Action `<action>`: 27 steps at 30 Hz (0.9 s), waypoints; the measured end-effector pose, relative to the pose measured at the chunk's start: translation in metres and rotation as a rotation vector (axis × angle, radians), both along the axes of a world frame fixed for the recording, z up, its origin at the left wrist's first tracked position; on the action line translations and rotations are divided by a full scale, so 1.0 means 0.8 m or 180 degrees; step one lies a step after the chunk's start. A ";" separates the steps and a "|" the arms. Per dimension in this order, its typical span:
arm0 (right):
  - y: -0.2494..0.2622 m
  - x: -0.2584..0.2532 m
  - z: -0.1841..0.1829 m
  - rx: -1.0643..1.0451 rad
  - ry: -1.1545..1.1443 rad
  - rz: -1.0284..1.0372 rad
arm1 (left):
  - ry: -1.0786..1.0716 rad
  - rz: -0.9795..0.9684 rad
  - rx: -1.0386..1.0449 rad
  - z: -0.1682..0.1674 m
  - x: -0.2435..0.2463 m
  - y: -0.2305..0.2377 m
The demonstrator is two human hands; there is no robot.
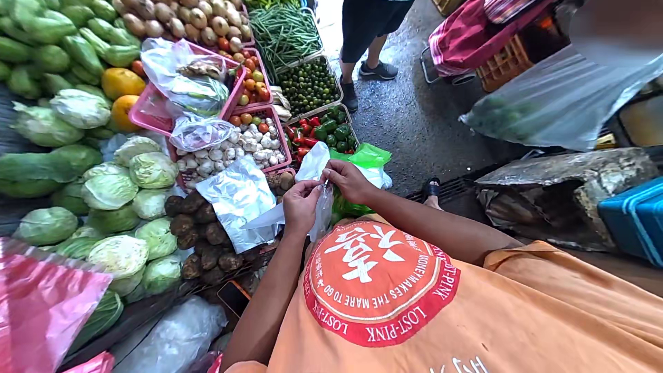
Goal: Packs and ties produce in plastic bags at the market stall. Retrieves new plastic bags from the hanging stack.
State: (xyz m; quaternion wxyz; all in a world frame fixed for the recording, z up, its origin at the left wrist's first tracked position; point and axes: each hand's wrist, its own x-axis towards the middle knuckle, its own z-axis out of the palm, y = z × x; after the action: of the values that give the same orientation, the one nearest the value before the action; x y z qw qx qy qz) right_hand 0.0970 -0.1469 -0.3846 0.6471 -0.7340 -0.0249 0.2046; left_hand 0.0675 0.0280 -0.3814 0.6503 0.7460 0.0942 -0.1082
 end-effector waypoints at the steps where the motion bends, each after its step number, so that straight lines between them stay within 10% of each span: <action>1: 0.002 0.000 0.001 -0.0034 0.0001 -0.0019 | -0.0160 -0.0046 0.0163 -0.001 -0.001 0.000; 8: 0.009 0.005 0.000 -0.0257 -0.0131 0.0017 | -0.1837 -0.0555 0.1784 -0.014 -0.009 -0.004; 14: 0.021 0.008 -0.005 -0.0381 -0.0023 -0.0147 | -0.1890 -0.0578 0.1882 -0.028 -0.015 -0.018; 18: 0.017 0.017 -0.016 -0.0017 0.0127 -0.0093 | -0.0803 -0.0595 0.0861 -0.018 -0.022 0.015; 27: 0.012 0.015 -0.028 -0.0147 -0.0170 -0.0035 | 0.2150 0.0442 0.2741 -0.131 -0.090 0.312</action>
State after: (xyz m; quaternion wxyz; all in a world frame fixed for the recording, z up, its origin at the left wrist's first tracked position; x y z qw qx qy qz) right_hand 0.1088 -0.1375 -0.4072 0.6302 -0.7541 -0.0334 0.1819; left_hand -0.0047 0.2779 -0.4862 0.2256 0.8604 0.3824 -0.2500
